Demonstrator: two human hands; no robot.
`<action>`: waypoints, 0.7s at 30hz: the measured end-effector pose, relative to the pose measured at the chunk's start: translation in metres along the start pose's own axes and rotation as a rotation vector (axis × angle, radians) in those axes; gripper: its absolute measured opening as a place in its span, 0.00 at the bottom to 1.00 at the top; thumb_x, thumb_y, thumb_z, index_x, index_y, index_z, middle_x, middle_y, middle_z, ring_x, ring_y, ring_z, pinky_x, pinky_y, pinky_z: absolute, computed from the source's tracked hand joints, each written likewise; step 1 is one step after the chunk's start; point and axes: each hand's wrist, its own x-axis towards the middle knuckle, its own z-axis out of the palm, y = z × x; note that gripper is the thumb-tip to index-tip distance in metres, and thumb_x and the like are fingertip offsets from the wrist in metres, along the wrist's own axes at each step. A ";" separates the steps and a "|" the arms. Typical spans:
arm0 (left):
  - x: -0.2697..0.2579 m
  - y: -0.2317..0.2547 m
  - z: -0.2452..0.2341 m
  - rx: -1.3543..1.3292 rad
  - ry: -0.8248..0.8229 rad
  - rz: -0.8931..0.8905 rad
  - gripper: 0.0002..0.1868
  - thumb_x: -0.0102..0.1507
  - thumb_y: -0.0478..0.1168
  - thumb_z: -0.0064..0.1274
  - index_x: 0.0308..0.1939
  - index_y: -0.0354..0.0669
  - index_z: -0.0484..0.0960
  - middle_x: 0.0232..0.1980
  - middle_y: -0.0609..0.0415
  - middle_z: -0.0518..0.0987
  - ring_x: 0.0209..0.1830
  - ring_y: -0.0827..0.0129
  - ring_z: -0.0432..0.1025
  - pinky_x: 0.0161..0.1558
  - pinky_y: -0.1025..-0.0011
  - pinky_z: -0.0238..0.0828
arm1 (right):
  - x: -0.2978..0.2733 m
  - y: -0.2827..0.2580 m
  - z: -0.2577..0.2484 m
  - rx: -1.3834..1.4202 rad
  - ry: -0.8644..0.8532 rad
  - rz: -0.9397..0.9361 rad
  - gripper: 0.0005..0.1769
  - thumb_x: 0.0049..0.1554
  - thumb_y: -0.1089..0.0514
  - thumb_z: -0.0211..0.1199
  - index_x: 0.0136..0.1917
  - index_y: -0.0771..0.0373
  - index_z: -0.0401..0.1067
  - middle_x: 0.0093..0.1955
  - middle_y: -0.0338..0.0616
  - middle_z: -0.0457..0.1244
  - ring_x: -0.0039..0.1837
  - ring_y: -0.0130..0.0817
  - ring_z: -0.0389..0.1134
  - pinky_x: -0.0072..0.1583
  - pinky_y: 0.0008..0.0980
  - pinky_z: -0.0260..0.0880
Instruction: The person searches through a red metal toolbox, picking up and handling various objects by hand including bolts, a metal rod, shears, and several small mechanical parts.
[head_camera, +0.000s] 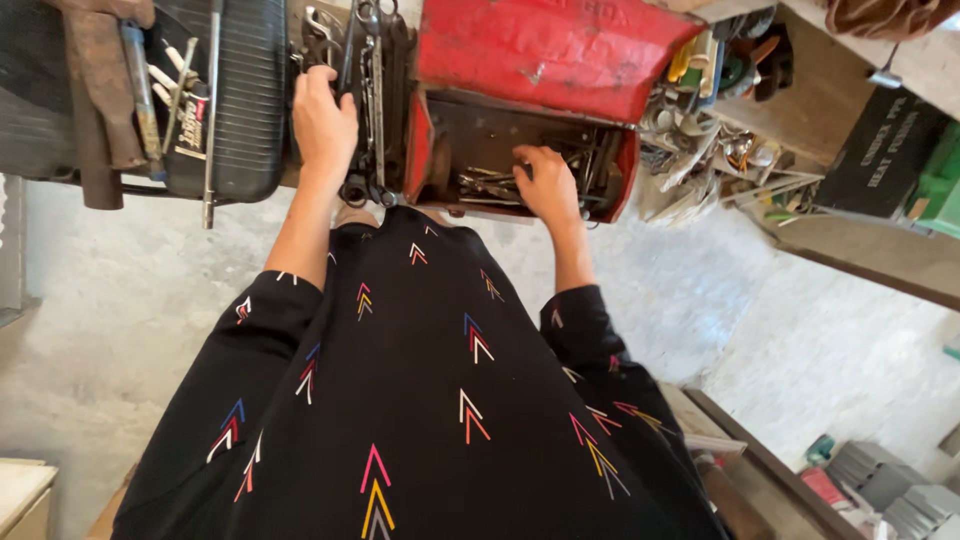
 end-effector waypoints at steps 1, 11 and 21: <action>-0.003 -0.003 0.000 0.000 0.009 0.017 0.16 0.60 0.30 0.62 0.51 0.37 0.76 0.47 0.41 0.76 0.44 0.45 0.73 0.45 0.54 0.70 | -0.004 0.008 -0.001 -0.054 -0.130 0.046 0.16 0.53 0.61 0.68 0.56 0.61 0.78 0.52 0.50 0.69 0.56 0.53 0.69 0.58 0.46 0.70; -0.022 -0.004 0.006 -0.059 0.123 0.080 0.24 0.65 0.29 0.62 0.62 0.35 0.70 0.52 0.44 0.72 0.52 0.53 0.71 0.54 0.58 0.69 | -0.013 0.038 0.011 0.137 -0.480 -0.042 0.10 0.58 0.55 0.67 0.51 0.62 0.79 0.48 0.51 0.69 0.54 0.51 0.70 0.57 0.45 0.70; -0.027 0.021 -0.011 -0.115 0.211 0.102 0.26 0.67 0.28 0.61 0.66 0.37 0.69 0.58 0.44 0.71 0.57 0.56 0.70 0.60 0.63 0.71 | 0.005 0.032 -0.036 0.159 -0.489 0.088 0.16 0.54 0.55 0.70 0.53 0.65 0.79 0.48 0.50 0.71 0.47 0.41 0.73 0.52 0.37 0.72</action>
